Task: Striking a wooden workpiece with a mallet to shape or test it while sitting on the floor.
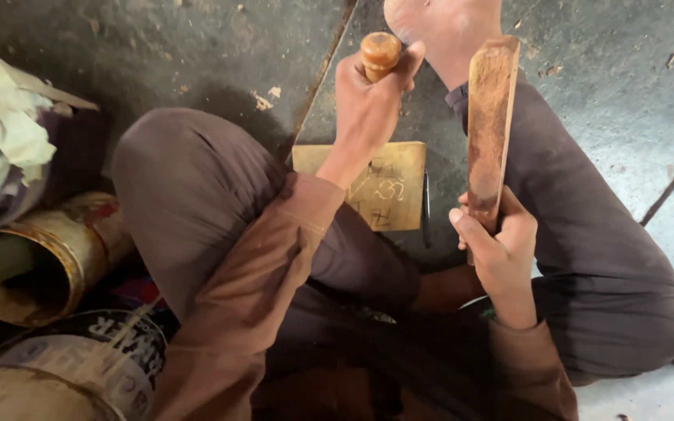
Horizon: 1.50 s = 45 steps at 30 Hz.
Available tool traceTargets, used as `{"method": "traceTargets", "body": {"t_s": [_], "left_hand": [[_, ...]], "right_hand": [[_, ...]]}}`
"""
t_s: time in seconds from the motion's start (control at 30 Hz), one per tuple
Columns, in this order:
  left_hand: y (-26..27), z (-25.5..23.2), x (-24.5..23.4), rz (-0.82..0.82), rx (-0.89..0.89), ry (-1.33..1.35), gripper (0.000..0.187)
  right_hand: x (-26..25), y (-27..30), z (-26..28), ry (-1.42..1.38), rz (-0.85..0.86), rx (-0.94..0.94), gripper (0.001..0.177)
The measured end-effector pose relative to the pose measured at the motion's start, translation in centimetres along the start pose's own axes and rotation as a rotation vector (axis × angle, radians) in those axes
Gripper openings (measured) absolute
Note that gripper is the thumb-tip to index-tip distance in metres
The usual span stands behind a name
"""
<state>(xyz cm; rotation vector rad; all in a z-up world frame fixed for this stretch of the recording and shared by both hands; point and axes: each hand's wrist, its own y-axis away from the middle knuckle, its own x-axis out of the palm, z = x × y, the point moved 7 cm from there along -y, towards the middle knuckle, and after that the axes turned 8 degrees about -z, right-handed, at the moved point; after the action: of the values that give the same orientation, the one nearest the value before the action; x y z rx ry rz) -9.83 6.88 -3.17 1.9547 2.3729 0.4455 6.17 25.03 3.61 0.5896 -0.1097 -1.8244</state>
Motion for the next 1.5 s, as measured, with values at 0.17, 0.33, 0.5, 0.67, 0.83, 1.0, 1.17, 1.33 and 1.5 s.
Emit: {"method": "traceTargets", "body": {"t_s": [0.17, 0.33, 0.5, 0.67, 0.83, 1.0, 1.17, 1.33, 1.5], "left_hand": [[-0.4, -0.1, -0.2, -0.039, 0.042, -0.027, 0.039], [-0.2, -0.8, -0.1, -0.029, 0.106, -0.015, 0.038], [0.1, -0.6, 0.3, -0.002, 0.149, 0.004, 0.036], [0.3, -0.9, 0.1, -0.006, 0.206, -0.018, 0.036], [0.4, -0.9, 0.5, 0.058, 0.218, 0.010, 0.038], [0.7, -1.0, 1.4, 0.178, 0.226, -0.036, 0.037], [1.0, -1.1, 2.3, 0.294, 0.209, -0.024, 0.033], [1.0, -1.6, 2.3, 0.265, 0.218, 0.000, 0.024], [1.2, -1.6, 2.2, 0.285, 0.230, 0.075, 0.014]], "right_hand": [[0.0, 0.0, 0.0, -0.023, 0.003, -0.014, 0.019], [0.0, -0.1, -0.2, -0.032, 0.009, -0.001, 0.020], [0.0, -0.2, -0.3, -0.014, 0.002, 0.012, 0.021], [0.0, -0.3, -0.7, -0.037, 0.017, 0.004, 0.022], [0.0, -0.3, -0.3, -0.016, 0.006, -0.022, 0.023], [-0.2, -0.1, 1.4, -0.013, 0.000, -0.052, 0.025], [-2.2, -0.7, 5.8, 0.096, -0.115, -0.137, 0.035], [-3.9, -1.7, 9.9, 0.340, -0.032, -0.330, 0.037], [-3.2, -2.0, 10.9, 0.622, 0.075, -0.413, 0.045]]}}
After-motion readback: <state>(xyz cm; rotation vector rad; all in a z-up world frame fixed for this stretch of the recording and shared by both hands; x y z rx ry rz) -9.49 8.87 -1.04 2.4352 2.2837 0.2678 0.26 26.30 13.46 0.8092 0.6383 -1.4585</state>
